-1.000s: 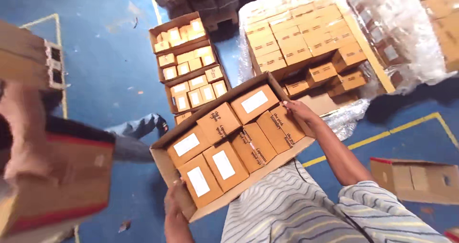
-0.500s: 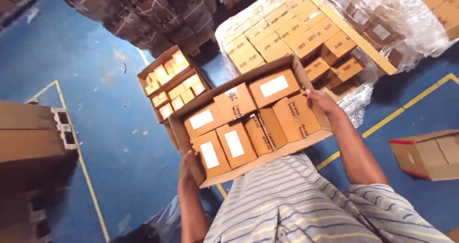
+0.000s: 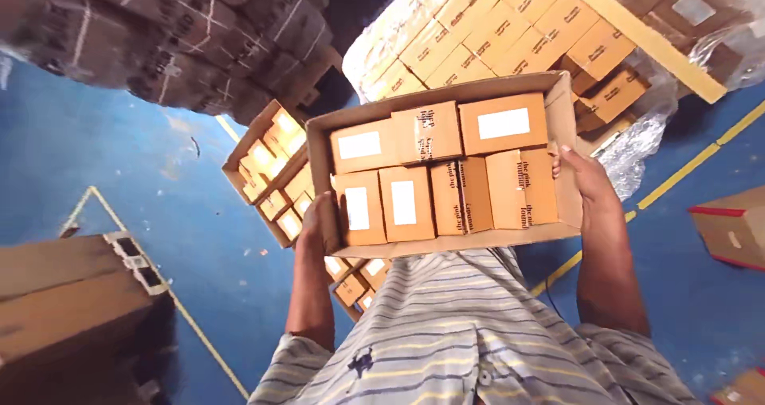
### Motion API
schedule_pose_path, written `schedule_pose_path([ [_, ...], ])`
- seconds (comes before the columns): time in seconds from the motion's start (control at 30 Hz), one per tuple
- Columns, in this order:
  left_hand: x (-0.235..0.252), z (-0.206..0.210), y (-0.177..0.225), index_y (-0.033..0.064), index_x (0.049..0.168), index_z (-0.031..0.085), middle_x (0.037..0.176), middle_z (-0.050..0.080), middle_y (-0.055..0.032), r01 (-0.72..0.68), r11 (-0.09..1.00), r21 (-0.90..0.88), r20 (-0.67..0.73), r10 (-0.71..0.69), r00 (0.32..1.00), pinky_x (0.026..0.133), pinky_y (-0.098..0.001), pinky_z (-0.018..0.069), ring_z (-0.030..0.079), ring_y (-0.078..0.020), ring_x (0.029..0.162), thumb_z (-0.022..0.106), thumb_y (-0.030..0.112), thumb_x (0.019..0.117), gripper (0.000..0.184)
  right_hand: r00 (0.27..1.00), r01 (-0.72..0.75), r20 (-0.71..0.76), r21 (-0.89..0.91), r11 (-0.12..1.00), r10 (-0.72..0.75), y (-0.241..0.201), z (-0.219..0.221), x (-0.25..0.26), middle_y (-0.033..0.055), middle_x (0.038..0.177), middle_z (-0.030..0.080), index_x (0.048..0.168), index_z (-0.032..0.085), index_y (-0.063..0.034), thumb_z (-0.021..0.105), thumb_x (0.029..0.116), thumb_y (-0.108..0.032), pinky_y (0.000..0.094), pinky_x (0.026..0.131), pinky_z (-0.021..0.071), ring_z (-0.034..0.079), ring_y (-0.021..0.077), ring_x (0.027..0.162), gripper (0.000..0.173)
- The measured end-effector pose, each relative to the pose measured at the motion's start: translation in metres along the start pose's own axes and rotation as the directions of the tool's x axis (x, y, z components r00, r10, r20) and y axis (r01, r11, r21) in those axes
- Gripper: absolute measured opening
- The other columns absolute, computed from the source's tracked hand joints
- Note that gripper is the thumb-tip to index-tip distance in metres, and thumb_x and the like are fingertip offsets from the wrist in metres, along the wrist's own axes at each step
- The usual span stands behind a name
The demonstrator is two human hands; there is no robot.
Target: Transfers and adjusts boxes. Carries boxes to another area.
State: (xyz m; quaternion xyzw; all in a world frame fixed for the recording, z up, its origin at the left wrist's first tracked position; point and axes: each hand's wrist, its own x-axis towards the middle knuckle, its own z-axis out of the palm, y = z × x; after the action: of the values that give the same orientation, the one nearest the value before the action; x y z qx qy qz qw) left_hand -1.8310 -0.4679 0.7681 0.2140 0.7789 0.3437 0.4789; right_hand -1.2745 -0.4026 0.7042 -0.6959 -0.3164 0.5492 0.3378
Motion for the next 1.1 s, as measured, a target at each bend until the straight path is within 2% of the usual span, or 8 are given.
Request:
schedule_pose_path([
  [0.17, 0.161, 0.011, 0.109, 0.0062, 0.124, 0.060, 0.090, 0.068, -0.0053, 0.055, 0.988, 0.145, 0.183, -0.081, 0.980, 0.065, -0.0344, 0.0590, 0.066, -0.0132, 0.072, 0.044, 0.035, 0.1072, 0.037, 0.978, -0.127, -0.164, 0.022, 0.992, 0.129, -0.018, 0.059, 0.039, -0.0049, 0.080, 0.064, 0.107, 0.067, -0.0076, 0.049, 0.1079, -0.044, 0.0286, 0.073, 0.0562, 0.062, 0.0056, 0.071, 0.041],
  [0.33, 0.298, 0.038, 0.204, 0.0054, 0.127, 0.063, 0.110, 0.068, -0.0106, -0.025, 0.881, 0.473, 0.279, -0.123, 0.952, 0.085, -0.0451, 0.0551, 0.065, -0.0176, 0.094, 0.048, 0.046, 0.1039, 0.049, 0.924, -0.207, -0.318, 0.057, 0.977, 0.215, -0.032, 0.123, 0.071, -0.0029, 0.081, 0.065, 0.103, 0.067, -0.0037, 0.049, 0.1085, -0.039, 0.0271, 0.071, 0.0563, 0.062, 0.0052, 0.071, 0.040],
  [0.5, 0.440, 0.100, 0.229, 0.0036, 0.134, 0.058, 0.116, 0.067, -0.0156, -0.102, 0.793, 0.600, 0.378, -0.169, 0.910, 0.089, -0.0482, 0.0556, 0.067, -0.0226, 0.099, 0.048, 0.046, 0.1042, 0.053, 0.817, -0.442, -0.455, -0.099, 0.892, 0.354, -0.005, 0.186, 0.136, 0.0265, 0.116, 0.068, 0.124, 0.064, 0.0069, 0.062, 0.1001, -0.051, 0.0559, 0.099, 0.0500, 0.066, 0.0346, 0.109, 0.063],
  [0.6, 0.512, 0.147, 0.212, 0.0039, 0.134, 0.060, 0.126, 0.065, -0.0195, -0.063, 0.667, 0.742, 0.282, -0.226, 0.932, 0.098, -0.0563, 0.0513, 0.064, -0.0312, 0.114, 0.050, 0.054, 0.1014, 0.061, 0.759, -0.525, -0.459, -0.011, 0.851, 0.462, 0.047, 0.223, 0.191, 0.0232, 0.117, 0.069, 0.131, 0.061, 0.0005, 0.061, 0.0939, -0.066, 0.0583, 0.095, 0.0525, 0.067, 0.0352, 0.108, 0.077],
  [0.77, 0.527, 0.158, 0.187, -0.0006, 0.126, 0.063, 0.121, 0.066, -0.0220, -0.002, 0.535, 0.845, 0.053, -0.079, 0.995, 0.098, -0.0565, 0.0507, 0.065, -0.0334, 0.113, 0.061, 0.064, 0.0920, 0.073, 0.709, -0.518, -0.524, 0.068, 0.853, 0.473, 0.055, 0.243, 0.195, 0.0137, 0.103, 0.071, 0.131, 0.061, -0.0026, 0.053, 0.0970, -0.070, 0.0493, 0.085, 0.0596, 0.071, 0.0236, 0.089, 0.075],
  [0.97, 0.533, 0.177, 0.179, 0.0080, 0.128, 0.066, 0.126, 0.068, -0.0179, -0.005, 0.361, 0.933, -0.054, 0.151, 0.987, 0.103, -0.0573, 0.0483, 0.064, -0.0327, 0.122, 0.048, 0.074, 0.0919, 0.078, 0.649, -0.512, -0.633, 0.048, 0.858, 0.423, 0.069, 0.240, 0.219, 0.0063, 0.094, 0.075, 0.115, 0.071, -0.0048, 0.057, 0.0984, -0.063, 0.0435, 0.079, 0.0642, 0.074, 0.0175, 0.082, 0.062],
  [1.03, 0.532, 0.176, 0.178, 0.0104, 0.131, 0.066, 0.125, 0.069, -0.0163, -0.023, 0.376, 0.926, -0.048, 0.179, 0.983, 0.103, -0.0561, 0.0487, 0.064, -0.0310, 0.122, 0.050, 0.071, 0.0932, 0.073, 0.619, -0.491, -0.683, 0.048, 0.870, 0.387, 0.068, 0.243, 0.217, 0.0072, 0.101, 0.075, 0.119, 0.069, -0.0056, 0.060, 0.0976, -0.060, 0.0416, 0.081, 0.0643, 0.075, 0.0175, 0.088, 0.059],
  [1.1, 0.528, 0.173, 0.174, 0.0113, 0.137, 0.060, 0.129, 0.068, -0.0136, -0.136, 0.407, 0.903, 0.010, 0.297, 0.955, 0.103, -0.0503, 0.0501, 0.064, -0.0265, 0.122, 0.055, 0.064, 0.0949, 0.067, 0.593, -0.483, -0.774, -0.123, 0.867, 0.221, 0.059, 0.249, 0.207, 0.0142, 0.131, 0.065, 0.139, 0.058, -0.0036, 0.062, 0.0976, -0.056, 0.0385, 0.103, 0.0526, 0.064, 0.0208, 0.119, 0.067],
])
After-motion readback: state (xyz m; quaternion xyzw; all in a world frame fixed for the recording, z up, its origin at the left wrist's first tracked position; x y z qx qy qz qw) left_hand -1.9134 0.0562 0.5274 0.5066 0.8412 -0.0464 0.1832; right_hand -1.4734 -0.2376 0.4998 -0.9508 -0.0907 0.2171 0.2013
